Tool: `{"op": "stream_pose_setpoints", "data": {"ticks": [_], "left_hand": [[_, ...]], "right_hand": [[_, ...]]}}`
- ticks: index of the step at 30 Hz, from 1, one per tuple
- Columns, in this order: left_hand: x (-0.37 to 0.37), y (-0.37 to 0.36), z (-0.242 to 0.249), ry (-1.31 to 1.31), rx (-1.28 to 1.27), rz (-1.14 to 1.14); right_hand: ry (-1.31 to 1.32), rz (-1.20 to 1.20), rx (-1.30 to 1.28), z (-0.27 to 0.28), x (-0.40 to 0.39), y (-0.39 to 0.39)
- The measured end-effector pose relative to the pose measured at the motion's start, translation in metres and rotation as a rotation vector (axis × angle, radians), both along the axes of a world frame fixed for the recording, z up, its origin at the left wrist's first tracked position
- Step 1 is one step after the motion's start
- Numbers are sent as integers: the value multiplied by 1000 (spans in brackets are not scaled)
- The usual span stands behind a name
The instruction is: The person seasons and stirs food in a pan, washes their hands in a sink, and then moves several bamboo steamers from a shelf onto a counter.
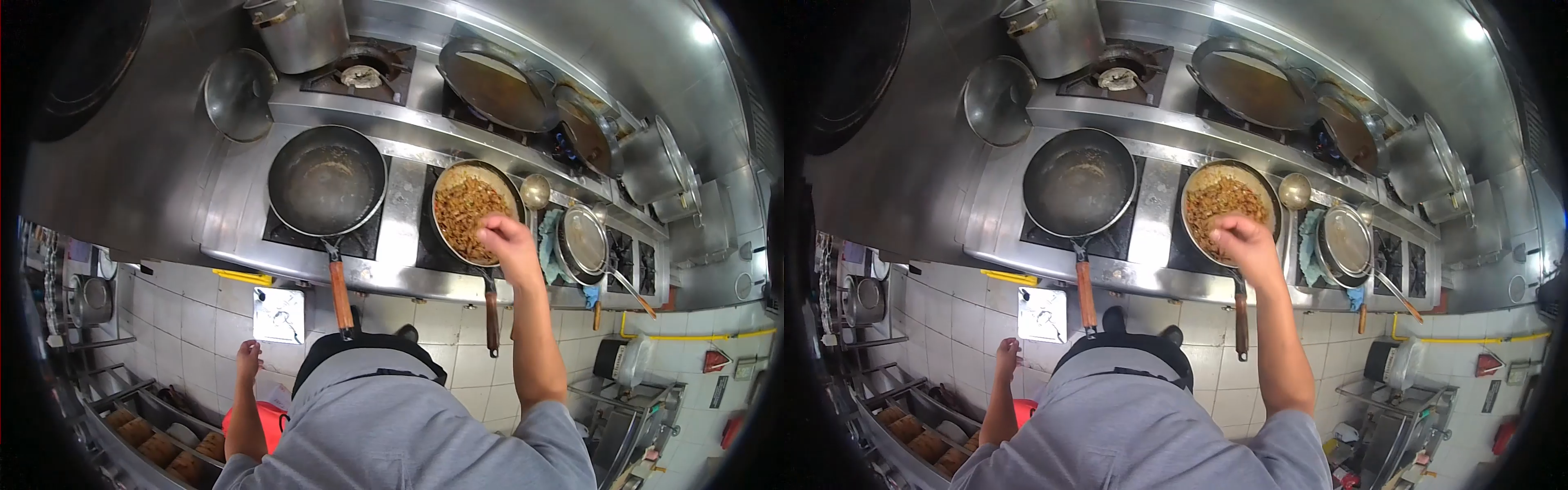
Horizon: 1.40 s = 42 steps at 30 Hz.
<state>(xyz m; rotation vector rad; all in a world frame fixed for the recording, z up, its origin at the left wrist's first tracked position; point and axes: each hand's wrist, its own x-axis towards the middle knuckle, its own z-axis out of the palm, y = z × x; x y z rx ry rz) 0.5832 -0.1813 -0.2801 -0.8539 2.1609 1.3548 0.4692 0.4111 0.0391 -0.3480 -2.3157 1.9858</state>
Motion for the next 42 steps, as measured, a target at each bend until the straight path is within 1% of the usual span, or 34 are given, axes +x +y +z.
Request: {"op": "stream_pose_setpoints", "data": {"ticks": [1,2,3,4,5,7,8,10,11,12,14,16,18,20,21,22,23,24,26,27,29,30,31,32,33,35,37,39,41,42], "left_hand": [[-11,0,5,46,-2,5],[-26,3,15,54,-17,16],[-41,7,27,155,-15,28],[-60,13,42,258,-13,39],[-81,21,61,317,23,45],[-125,40,107,442,77,27],[-149,48,124,508,96,0],[-200,58,141,659,113,-70],[-222,71,162,697,86,-106],[-246,83,182,734,62,-145],[-301,96,191,841,32,-233],[-367,103,189,973,-213,-356],[-419,125,214,1214,-405,-433],[-463,145,240,1161,-536,-534],[-485,152,243,1184,-643,-602],[-508,158,244,1214,-747,-666],[-526,163,245,1163,-868,-722],[-539,169,245,1107,-992,-780],[-555,183,252,906,-1205,-889],[-561,187,253,876,-1270,-970],[-581,185,246,824,-1395,-1099],[-589,183,241,800,-1451,-1153],[-591,186,245,717,-1468,-1220],[-592,188,241,723,-1459,-1225],[-591,187,238,752,-1468,-1212],[-591,185,232,784,-1488,-1222],[-581,183,232,757,-1503,-1240],[-572,179,228,721,-1507,-1249],[-549,177,239,720,-1488,-1234],[-537,176,244,716,-1464,-1214]], "right_hand": [[216,140,53,26,2,-26],[295,221,61,49,9,-51],[437,356,58,70,12,-70],[524,458,27,95,17,-94],[664,598,36,120,15,-112],[887,803,-92,146,15,-144],[928,867,-139,155,14,-149],[979,931,-186,169,13,-162],[992,949,-193,172,11,-166],[995,942,-191,173,12,-166],[1002,914,-179,173,14,-169],[1004,848,-154,173,17,-167],[1000,751,-99,169,19,-161],[934,560,-10,161,28,-143],[847,438,55,156,35,-133],[702,294,149,154,46,-118],[542,173,232,152,57,-102],[499,51,292,136,67,-81],[258,-317,224,99,103,-46],[154,-478,206,80,125,-28],[-55,-705,210,46,177,4],[-68,-725,212,28,207,13],[-156,-854,173,10,237,22],[-239,-977,134,-6,263,29],[-241,-985,136,-22,287,32],[-519,-1078,205,-55,333,32],[-629,-1076,193,-92,377,28],[-672,-1067,164,-126,416,24],[-717,-1043,133,-158,448,17],[-829,-1042,126,-172,463,16]]}}
